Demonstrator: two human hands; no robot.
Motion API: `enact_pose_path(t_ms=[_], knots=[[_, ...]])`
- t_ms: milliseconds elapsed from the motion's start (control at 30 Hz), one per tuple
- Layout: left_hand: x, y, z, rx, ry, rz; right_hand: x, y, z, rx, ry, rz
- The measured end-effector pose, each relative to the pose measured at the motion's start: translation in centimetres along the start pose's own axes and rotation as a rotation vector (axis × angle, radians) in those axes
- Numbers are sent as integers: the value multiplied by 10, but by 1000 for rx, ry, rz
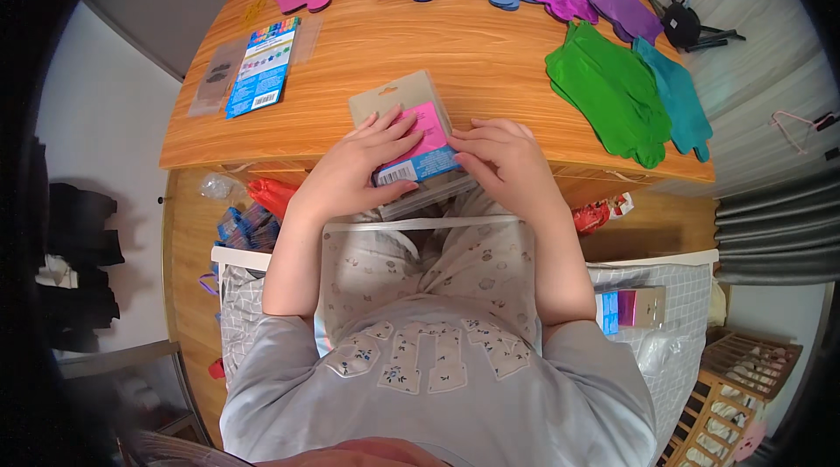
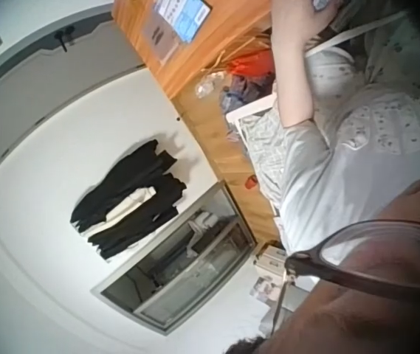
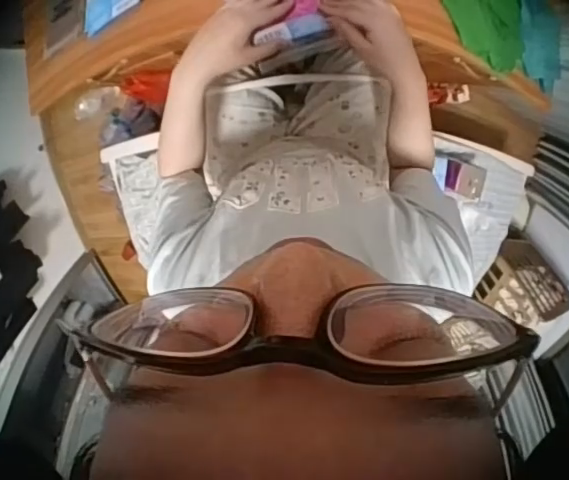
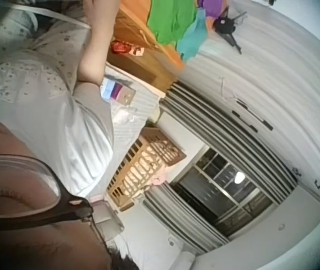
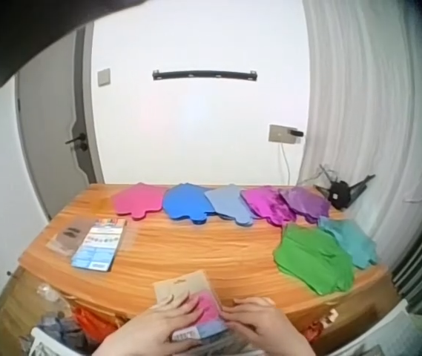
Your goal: Folding colorful items and placing them into clear plastic sleeves with cardboard backing cards.
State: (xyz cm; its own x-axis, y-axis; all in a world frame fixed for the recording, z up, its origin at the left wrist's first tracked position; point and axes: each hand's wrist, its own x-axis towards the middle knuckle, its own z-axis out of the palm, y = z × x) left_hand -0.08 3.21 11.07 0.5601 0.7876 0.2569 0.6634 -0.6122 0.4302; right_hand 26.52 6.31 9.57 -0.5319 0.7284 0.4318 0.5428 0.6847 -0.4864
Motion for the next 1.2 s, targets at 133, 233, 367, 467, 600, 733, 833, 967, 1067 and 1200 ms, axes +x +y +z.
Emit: enact_pose_path(t_ms=[133, 233, 367, 467, 600, 733, 833, 967, 1067, 1200], knots=[[0, -3, 1, 11, 5, 23, 5, -4, -3, 21, -17, -5], [0, -4, 1, -12, 8, 33, 10, -5, 0, 103, -10, 50], [-1, -5, -1, -10, 11, 28, 14, -10, -3, 99, -31, 119], [0, -6, -1, -22, 1, 23, 14, 1, -4, 134, -39, 4], [-1, -6, 0, -9, 4, 21, 16, -1, -2, 84, -16, -11], [-1, -7, 0, -9, 7, 15, 20, -11, 2, 85, -15, 117], [-1, -8, 1, -14, 9, 7, 21, -7, -4, 147, -52, 86], [0, -8, 1, -28, 12, 15, 19, -1, -1, 119, -10, 10], [-1, -8, 1, -18, 10, 19, 21, -5, 1, 120, -33, 44], [-1, -11, 2, -23, 6, 13, 22, -6, -2, 117, -45, 79]])
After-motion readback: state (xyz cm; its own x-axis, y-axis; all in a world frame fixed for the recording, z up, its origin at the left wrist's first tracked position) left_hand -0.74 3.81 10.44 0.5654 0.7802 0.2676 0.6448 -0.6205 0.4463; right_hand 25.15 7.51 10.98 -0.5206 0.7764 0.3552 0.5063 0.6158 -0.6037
